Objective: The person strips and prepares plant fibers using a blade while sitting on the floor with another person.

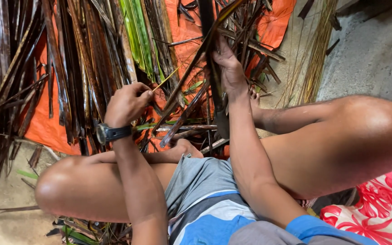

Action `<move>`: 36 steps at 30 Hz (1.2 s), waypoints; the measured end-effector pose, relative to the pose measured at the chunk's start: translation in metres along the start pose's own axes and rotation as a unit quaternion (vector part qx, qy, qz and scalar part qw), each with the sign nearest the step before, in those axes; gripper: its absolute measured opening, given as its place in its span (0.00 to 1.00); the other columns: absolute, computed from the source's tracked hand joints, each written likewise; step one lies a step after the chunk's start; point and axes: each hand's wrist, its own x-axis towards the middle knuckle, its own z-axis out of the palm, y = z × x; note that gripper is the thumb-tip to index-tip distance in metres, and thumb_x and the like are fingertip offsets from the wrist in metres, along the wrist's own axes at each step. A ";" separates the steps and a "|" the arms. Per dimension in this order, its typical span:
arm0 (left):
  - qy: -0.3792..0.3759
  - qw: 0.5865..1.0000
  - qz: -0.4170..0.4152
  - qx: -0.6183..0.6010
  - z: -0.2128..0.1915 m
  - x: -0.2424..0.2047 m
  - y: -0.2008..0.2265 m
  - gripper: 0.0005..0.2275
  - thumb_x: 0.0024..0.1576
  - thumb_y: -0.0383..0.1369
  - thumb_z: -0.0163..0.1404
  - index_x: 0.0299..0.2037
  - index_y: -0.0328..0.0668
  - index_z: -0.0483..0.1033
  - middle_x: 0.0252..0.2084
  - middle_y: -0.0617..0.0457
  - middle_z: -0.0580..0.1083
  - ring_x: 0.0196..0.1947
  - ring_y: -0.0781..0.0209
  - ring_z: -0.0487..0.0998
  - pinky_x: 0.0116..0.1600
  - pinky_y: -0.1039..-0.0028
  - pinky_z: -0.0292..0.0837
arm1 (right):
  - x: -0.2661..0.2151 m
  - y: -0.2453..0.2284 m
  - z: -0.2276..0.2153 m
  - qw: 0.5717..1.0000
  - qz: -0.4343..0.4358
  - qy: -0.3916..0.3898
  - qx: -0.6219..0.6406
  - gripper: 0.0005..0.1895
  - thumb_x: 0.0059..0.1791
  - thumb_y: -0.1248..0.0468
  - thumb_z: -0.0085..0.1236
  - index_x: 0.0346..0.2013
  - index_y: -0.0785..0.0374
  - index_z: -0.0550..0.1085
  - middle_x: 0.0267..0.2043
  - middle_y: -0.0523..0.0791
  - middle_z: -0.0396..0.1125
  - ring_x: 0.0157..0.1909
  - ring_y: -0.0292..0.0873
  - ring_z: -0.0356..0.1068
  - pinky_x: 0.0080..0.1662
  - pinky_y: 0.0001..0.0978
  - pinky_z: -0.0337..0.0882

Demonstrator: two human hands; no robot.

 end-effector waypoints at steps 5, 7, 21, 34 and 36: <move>0.017 0.998 0.063 0.016 0.021 0.017 -0.001 0.18 0.66 0.47 0.38 0.53 0.44 0.73 0.45 0.47 0.77 0.37 0.56 0.77 0.41 0.65 0.75 | 0.014 0.020 -0.018 0.984 -0.065 -0.021 -0.163 0.35 0.52 0.64 0.62 0.73 0.57 0.60 0.78 0.44 0.51 0.81 0.45 0.42 0.76 0.44 0.38; 0.055 0.990 0.127 -0.019 0.031 0.029 0.001 0.16 0.66 0.44 0.39 0.56 0.49 0.72 0.47 0.48 0.78 0.36 0.58 0.77 0.42 0.62 0.76 | 0.011 0.025 -0.015 0.982 -0.056 -0.015 -0.179 0.33 0.51 0.63 0.65 0.70 0.49 0.65 0.74 0.39 0.59 0.77 0.44 0.52 0.73 0.49 0.41; 0.264 0.915 0.236 -0.194 0.074 0.074 -0.003 0.06 0.58 0.35 0.56 0.43 0.60 0.85 0.36 0.52 0.79 0.43 0.47 0.81 0.51 0.58 0.76 | -0.006 0.044 0.017 0.985 -0.006 -0.009 -0.174 0.34 0.47 0.70 0.60 0.69 0.56 0.67 0.66 0.42 0.65 0.58 0.40 0.68 0.55 0.38 0.71; 0.156 0.940 0.228 -0.202 0.050 0.058 -0.024 0.08 0.61 0.35 0.54 0.46 0.49 0.84 0.36 0.46 0.79 0.44 0.42 0.81 0.53 0.56 0.73 | 0.014 0.013 -0.040 0.981 -0.148 0.052 -0.111 0.33 0.49 0.72 0.47 0.70 0.51 0.65 0.66 0.43 0.67 0.64 0.49 0.66 0.67 0.45 0.60; 0.148 0.943 0.220 -0.202 0.040 0.045 -0.024 0.08 0.61 0.34 0.54 0.46 0.47 0.84 0.37 0.45 0.79 0.44 0.42 0.81 0.54 0.56 0.72 | 0.022 0.008 -0.072 0.977 -0.165 0.060 -0.123 0.34 0.48 0.72 0.47 0.70 0.52 0.65 0.68 0.45 0.65 0.66 0.49 0.66 0.68 0.45 0.62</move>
